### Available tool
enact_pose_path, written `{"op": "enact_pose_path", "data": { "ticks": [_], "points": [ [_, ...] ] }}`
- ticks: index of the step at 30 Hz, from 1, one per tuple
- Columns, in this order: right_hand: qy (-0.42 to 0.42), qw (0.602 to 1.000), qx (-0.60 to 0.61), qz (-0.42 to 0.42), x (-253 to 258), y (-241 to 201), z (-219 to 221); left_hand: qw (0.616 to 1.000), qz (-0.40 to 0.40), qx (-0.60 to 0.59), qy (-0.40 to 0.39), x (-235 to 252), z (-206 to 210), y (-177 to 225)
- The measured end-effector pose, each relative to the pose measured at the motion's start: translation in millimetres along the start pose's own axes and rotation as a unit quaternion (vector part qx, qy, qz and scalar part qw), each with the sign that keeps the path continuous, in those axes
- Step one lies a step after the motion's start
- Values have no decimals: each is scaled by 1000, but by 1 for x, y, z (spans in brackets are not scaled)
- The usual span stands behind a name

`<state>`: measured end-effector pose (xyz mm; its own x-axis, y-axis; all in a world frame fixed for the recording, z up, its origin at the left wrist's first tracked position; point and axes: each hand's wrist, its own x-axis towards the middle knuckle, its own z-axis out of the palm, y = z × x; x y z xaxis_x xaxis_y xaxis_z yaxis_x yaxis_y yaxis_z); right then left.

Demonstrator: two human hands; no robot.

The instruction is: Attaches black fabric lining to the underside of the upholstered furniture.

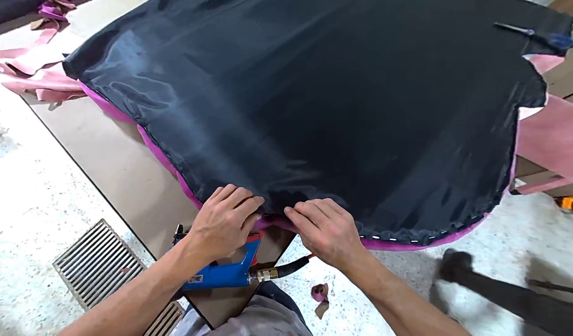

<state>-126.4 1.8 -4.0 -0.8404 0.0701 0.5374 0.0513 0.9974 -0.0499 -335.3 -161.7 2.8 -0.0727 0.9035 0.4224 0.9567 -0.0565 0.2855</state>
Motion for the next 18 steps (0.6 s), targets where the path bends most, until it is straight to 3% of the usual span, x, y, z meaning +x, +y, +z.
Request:
{"op": "enact_pose_path", "data": {
  "ticks": [4, 6, 12, 18],
  "points": [
    [14, 1000, -3, -10, 3, 4, -1, 991, 91, 64, 79, 7, 6, -1],
    [7, 1000, -3, -20, 2, 4, -2, 988, 96, 62, 100, 6, 10, 1],
    [-29, 999, -5, -43, 6, 8, -8, 999, 15, -22, 43, -2, 3, 10],
    [-41, 998, 1, -45, 10, 6, -10, 997, 73, 1, 31, 10, 19, 21]
  ]
}}
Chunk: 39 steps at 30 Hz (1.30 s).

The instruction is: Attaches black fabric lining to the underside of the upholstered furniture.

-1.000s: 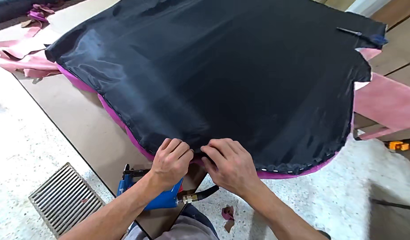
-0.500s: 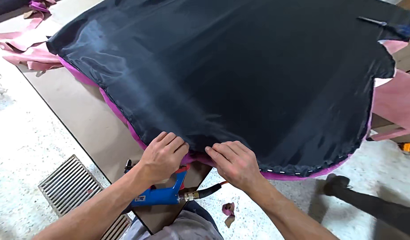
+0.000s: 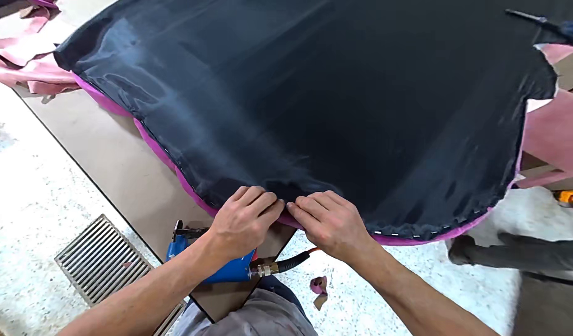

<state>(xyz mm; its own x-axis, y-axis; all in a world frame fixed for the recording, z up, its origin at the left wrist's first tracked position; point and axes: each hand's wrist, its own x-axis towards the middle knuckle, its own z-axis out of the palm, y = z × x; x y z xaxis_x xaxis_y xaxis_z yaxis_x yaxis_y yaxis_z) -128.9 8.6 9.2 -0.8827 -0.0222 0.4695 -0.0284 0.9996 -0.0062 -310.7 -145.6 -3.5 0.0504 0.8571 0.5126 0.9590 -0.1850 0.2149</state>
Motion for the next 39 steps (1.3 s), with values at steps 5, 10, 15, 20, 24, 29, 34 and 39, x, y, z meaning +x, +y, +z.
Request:
{"op": "enact_pose_path", "data": {
  "ticks": [5, 10, 15, 20, 24, 29, 34, 39],
  "points": [
    [-42, 999, 4, 7, -1, 0, -4, 1000, 17, -6, 3, 0, 6, -2],
    [-81, 997, 8, 2, 4, -4, -8, 998, 43, -4, -35, 5, 0, -4],
    [-100, 995, 2, -7, 9, -5, -12, 991, 91, -6, -95, 16, -8, -13],
    [-104, 994, -12, 9, 10, -11, -15, 953, 188, -14, -238, 41, -25, -32],
    [-105, 984, -44, 136, 5, -46, -31, 909, 289, -46, -298, 71, -30, -55],
    [-111, 948, 88, 285, 4, -170, -10, 854, 381, -66, -348, 97, -28, -64],
    [-179, 932, 114, 293, 8, -209, 47, 812, 420, -96, -394, 119, -22, -68],
    [-148, 951, 119, 244, 31, -209, 74, 789, 466, -174, -361, 131, -3, -83]
  ]
}}
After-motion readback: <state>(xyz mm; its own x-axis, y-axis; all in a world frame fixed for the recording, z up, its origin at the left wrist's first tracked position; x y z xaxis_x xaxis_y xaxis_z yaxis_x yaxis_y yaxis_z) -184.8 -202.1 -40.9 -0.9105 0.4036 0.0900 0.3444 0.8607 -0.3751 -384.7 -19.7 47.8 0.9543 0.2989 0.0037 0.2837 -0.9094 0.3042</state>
